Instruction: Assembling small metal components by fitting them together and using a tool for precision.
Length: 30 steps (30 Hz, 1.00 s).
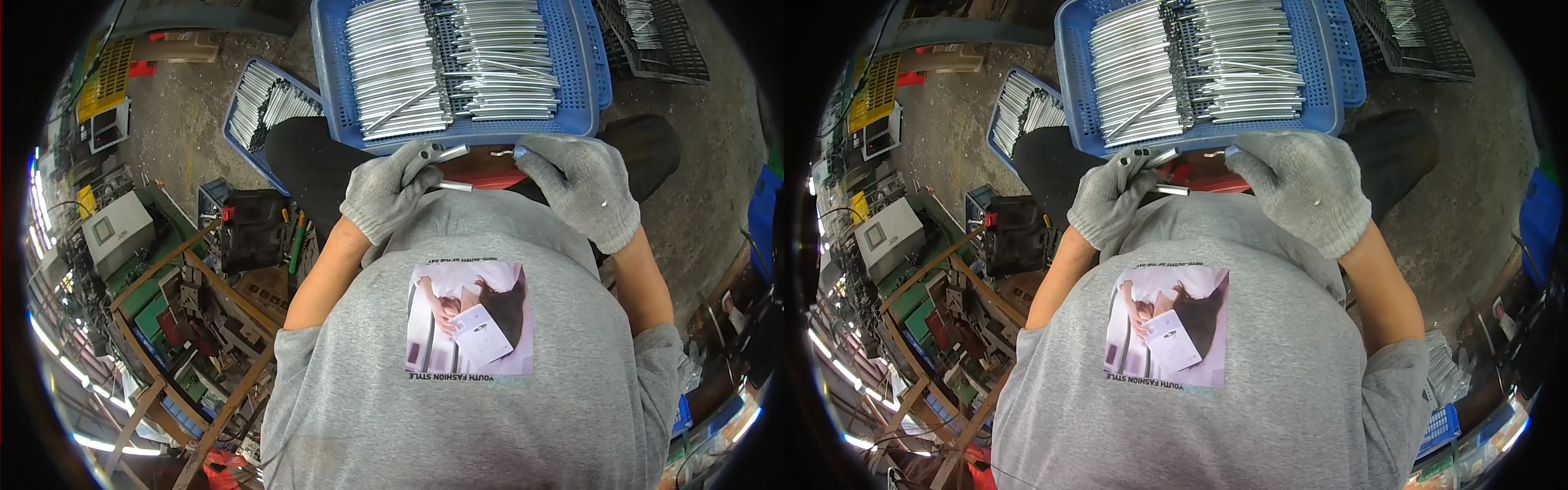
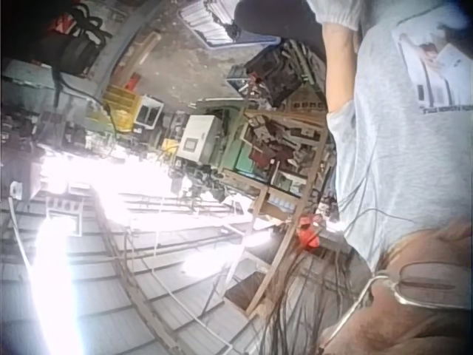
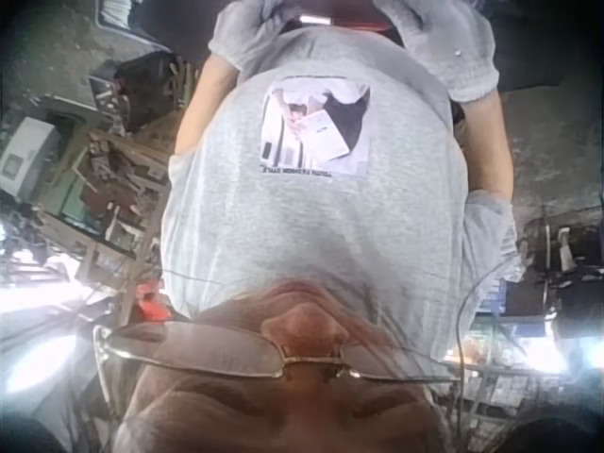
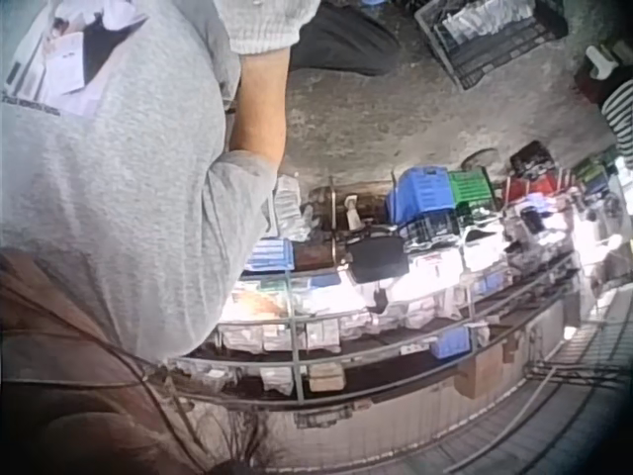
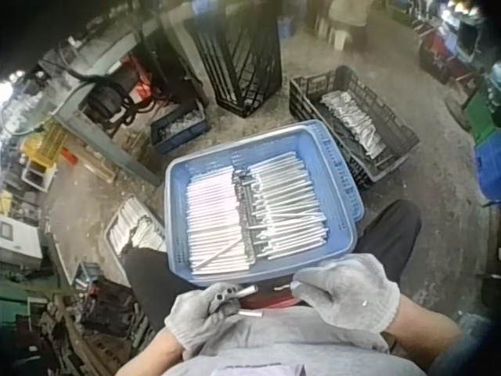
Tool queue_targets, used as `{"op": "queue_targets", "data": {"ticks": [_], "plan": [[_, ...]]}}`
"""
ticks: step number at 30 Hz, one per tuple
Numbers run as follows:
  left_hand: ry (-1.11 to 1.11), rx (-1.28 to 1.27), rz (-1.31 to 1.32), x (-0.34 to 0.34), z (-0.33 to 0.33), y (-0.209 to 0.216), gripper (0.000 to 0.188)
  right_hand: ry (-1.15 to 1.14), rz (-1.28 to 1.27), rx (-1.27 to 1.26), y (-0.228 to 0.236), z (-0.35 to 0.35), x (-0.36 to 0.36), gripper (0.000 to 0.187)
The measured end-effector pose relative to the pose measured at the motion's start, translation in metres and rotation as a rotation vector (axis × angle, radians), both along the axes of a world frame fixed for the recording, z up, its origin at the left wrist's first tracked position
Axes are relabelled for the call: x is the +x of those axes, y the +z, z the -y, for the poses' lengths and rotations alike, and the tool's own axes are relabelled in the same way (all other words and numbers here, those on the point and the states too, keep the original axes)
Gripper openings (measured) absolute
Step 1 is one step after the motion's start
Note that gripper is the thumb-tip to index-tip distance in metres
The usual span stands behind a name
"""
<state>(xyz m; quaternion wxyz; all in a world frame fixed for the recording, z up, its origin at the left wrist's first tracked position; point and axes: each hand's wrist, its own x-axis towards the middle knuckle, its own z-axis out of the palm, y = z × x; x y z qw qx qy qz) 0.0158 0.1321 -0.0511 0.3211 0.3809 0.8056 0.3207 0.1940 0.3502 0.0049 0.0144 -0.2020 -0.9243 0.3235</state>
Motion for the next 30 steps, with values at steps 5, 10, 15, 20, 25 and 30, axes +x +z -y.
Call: {"op": "queue_targets", "data": {"ticks": [5, 10, 15, 20, 25, 30], "plan": [[-0.095, 0.094, -0.079, -0.003, 0.001, -0.003, 0.026, 0.007, -0.108, -0.034, 0.004, 0.003, 0.002, 0.018], [-0.174, 0.083, -0.118, -0.004, -0.006, 0.012, 0.028, 0.050, -0.178, -0.019, 0.001, 0.005, 0.002, 0.017], [-0.222, 0.092, -0.156, -0.003, -0.005, 0.015, 0.029, 0.105, -0.214, 0.080, -0.004, 0.006, -0.001, 0.015], [-0.219, 0.249, -0.251, 0.001, -0.005, 0.012, 0.031, 0.122, -0.153, 0.104, -0.002, 0.010, -0.002, 0.012], [-0.238, 0.290, -0.399, 0.004, -0.007, 0.016, 0.030, 0.136, -0.085, 0.011, 0.004, 0.013, -0.004, 0.011], [-0.258, 0.308, -0.440, 0.002, -0.006, 0.014, 0.030, 0.119, -0.038, 0.019, -0.001, 0.012, -0.006, 0.011]]}}
